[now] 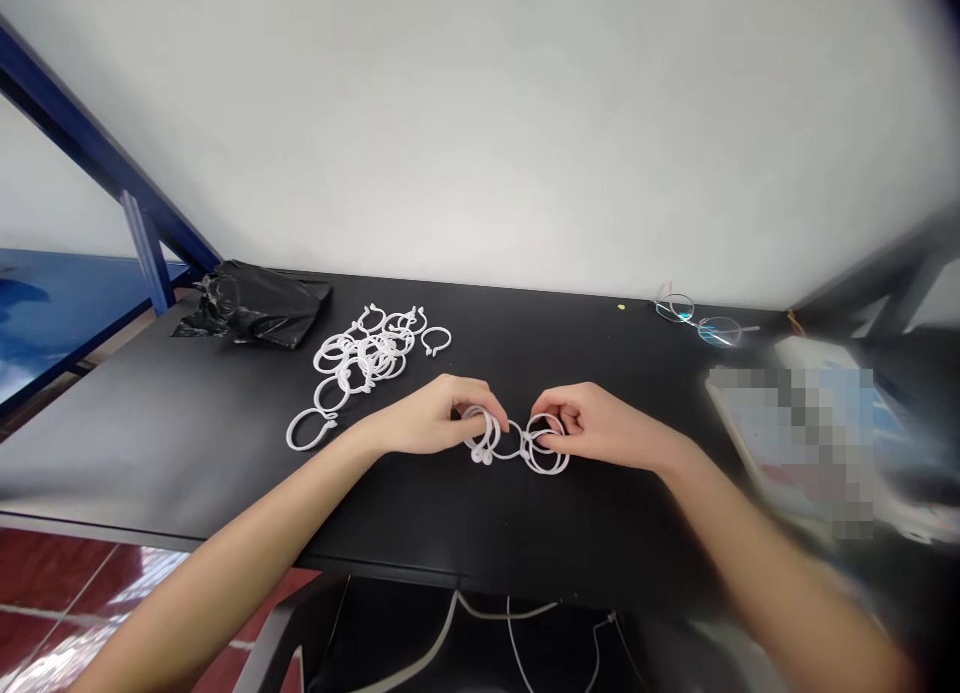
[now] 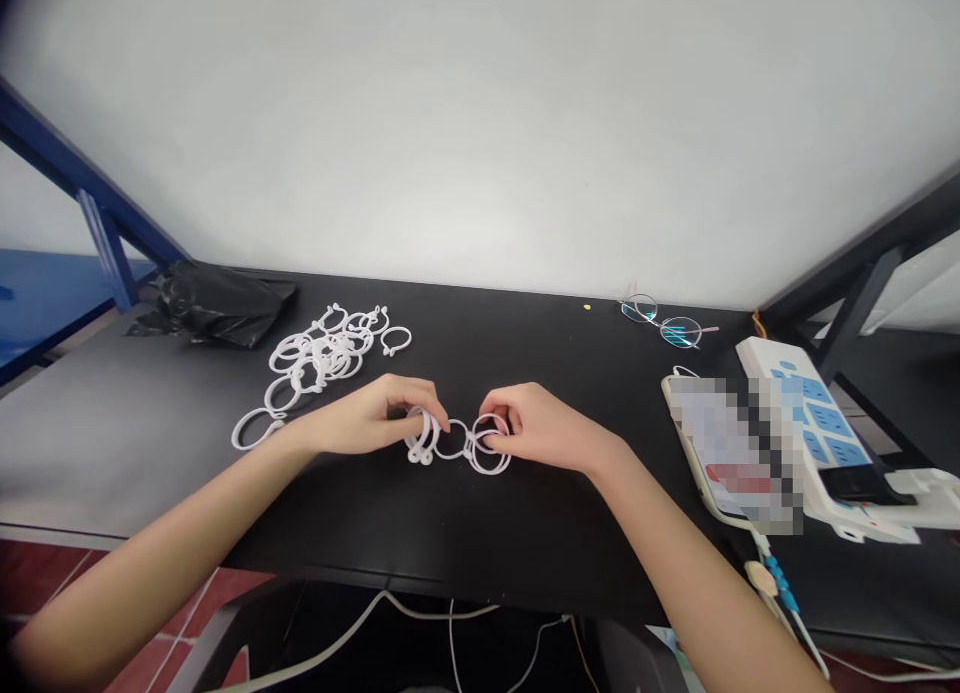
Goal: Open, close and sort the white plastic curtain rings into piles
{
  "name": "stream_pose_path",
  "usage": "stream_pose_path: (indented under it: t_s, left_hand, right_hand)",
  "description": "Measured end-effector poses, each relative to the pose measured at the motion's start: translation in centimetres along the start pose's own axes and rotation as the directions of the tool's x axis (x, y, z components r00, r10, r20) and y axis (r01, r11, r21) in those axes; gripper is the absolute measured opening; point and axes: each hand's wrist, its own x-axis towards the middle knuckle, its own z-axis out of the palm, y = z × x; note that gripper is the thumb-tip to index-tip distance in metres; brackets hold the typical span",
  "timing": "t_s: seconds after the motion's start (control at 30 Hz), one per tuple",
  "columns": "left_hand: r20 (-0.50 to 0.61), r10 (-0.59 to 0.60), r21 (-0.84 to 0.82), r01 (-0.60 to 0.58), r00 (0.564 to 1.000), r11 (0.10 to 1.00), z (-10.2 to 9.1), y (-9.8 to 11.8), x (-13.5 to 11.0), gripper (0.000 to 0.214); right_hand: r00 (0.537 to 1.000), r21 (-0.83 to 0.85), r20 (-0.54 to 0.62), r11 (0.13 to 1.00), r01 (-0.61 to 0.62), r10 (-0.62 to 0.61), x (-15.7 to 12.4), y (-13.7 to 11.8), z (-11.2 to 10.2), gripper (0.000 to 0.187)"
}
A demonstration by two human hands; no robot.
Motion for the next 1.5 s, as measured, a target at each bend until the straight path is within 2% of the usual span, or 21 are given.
stream_pose_path:
  t_s: [0.17, 0.3, 0.4, 0.5, 0.57, 0.63, 0.7, 0.73, 0.8, 0.83, 0.87, 0.93, 1.03, 1.1, 1.17, 1.23, 1.33, 1.43, 1.5]
  left_hand:
    - [-0.116, 0.091, 0.254, -0.059, 0.989, 0.965, 2.0, -0.5, 0.6, 0.025]
    - [-0.130, 0.061, 0.345, -0.012, 0.990, 0.938, 2.6, -0.6, 0.8, 0.020]
    - [-0.111, 0.040, 0.397, 0.008, 0.993, 0.918, 2.7, -0.4, 0.8, 0.014]
    - [-0.111, 0.052, 0.422, 0.000, 0.992, 0.907, 2.7, -0.2, 0.9, 0.011]
    - [-0.095, 0.082, 0.429, -0.033, 0.992, 0.903, 2.7, -0.2, 1.0, 0.014]
    - [-0.098, 0.163, 0.443, -0.104, 0.982, 0.891, 2.5, -0.2, 0.9, 0.017]
    - [-0.177, 0.323, 0.482, -0.204, 0.930, 0.852, 2.5, -0.2, 0.7, 0.020]
    - [-0.240, 0.417, 0.511, -0.251, 0.877, 0.822, 2.5, -0.3, 0.6, 0.022]
    - [-0.350, 0.575, 0.575, -0.315, 0.740, 0.755, 2.7, -0.3, 0.3, 0.026]
    - [-0.383, 0.625, 0.599, -0.333, 0.680, 0.729, 2.8, -0.4, 0.1, 0.027]
    - [-0.400, 0.657, 0.612, -0.348, 0.639, 0.711, 2.9, -0.3, 0.0, 0.026]
    - [-0.422, 0.683, 0.613, -0.367, 0.596, 0.700, 3.0, -0.2, -0.2, 0.019]
    - [-0.490, 0.670, 0.569, -0.378, 0.558, 0.731, 3.0, 0.1, -0.3, 0.015]
    - [-0.499, 0.649, 0.536, -0.384, 0.574, 0.752, 3.0, 0.3, -0.3, 0.017]
    - [-0.471, 0.607, 0.505, -0.368, 0.641, 0.781, 3.0, 0.4, -0.2, 0.020]
    - [-0.453, 0.543, 0.468, -0.330, 0.707, 0.820, 3.1, 0.3, -0.1, 0.034]
    - [-0.449, 0.462, 0.381, -0.304, 0.765, 0.873, 3.2, 0.0, -0.1, 0.045]
    - [-0.451, 0.415, 0.336, -0.280, 0.790, 0.899, 3.2, -0.4, -0.1, 0.043]
    - [-0.462, 0.416, 0.362, -0.262, 0.783, 0.894, 3.2, -0.5, -0.1, 0.036]
  right_hand:
    - [0.989, -0.162, -0.118, 0.985, 0.065, -0.084, 0.5, 0.5, 0.6, 0.010]
    - [0.985, -0.168, -0.162, 0.986, 0.024, -0.052, 0.5, 0.7, 0.4, 0.010]
    - [0.979, -0.101, -0.203, 0.995, -0.022, 0.001, 0.4, 0.6, 0.3, 0.010]
    - [0.964, 0.004, -0.266, 1.000, -0.016, 0.016, 0.4, 0.5, 0.3, 0.010]
    - [0.961, 0.103, -0.275, 0.995, -0.001, 0.030, 0.4, 0.5, 0.2, 0.008]
    - [0.967, 0.216, -0.250, 0.976, 0.009, 0.047, 0.3, 0.3, 0.0, 0.007]
    - [0.980, 0.332, -0.194, 0.943, 0.015, 0.052, 0.1, 0.0, -0.2, 0.013]
    - [0.986, 0.389, -0.162, 0.921, 0.019, 0.048, 0.0, -0.2, -0.3, 0.015]
    - [0.992, 0.483, -0.116, 0.875, 0.019, 0.042, -0.1, -0.7, -0.2, 0.020]
    - [0.992, 0.513, -0.113, 0.858, 0.017, 0.048, -0.1, -0.8, -0.1, 0.021]
    - [0.990, 0.530, -0.128, 0.848, 0.015, 0.062, -0.1, -0.9, 0.1, 0.022]
    - [0.974, 0.538, -0.200, 0.842, 0.022, 0.103, 0.1, -0.9, 0.7, 0.025]
    - [0.939, 0.550, -0.315, 0.833, 0.064, 0.136, 0.5, -1.0, 1.4, 0.029]
    - [0.936, 0.588, -0.325, 0.804, 0.089, 0.134, 0.6, -1.1, 1.7, 0.032]
    - [0.952, 0.653, -0.282, 0.751, 0.097, 0.122, 0.7, -1.2, 1.9, 0.037]
    - [0.966, 0.718, -0.237, 0.689, 0.104, 0.101, 0.7, -1.3, 2.1, 0.038]
    - [0.978, 0.771, -0.200, 0.626, 0.119, 0.059, 0.7, -1.4, 2.6, 0.033]
    - [0.986, 0.784, -0.166, 0.610, 0.115, 0.028, 0.7, -1.7, 3.1, 0.029]
    - [0.989, 0.790, -0.148, 0.603, 0.106, 0.020, 0.6, -1.9, 3.3, 0.027]
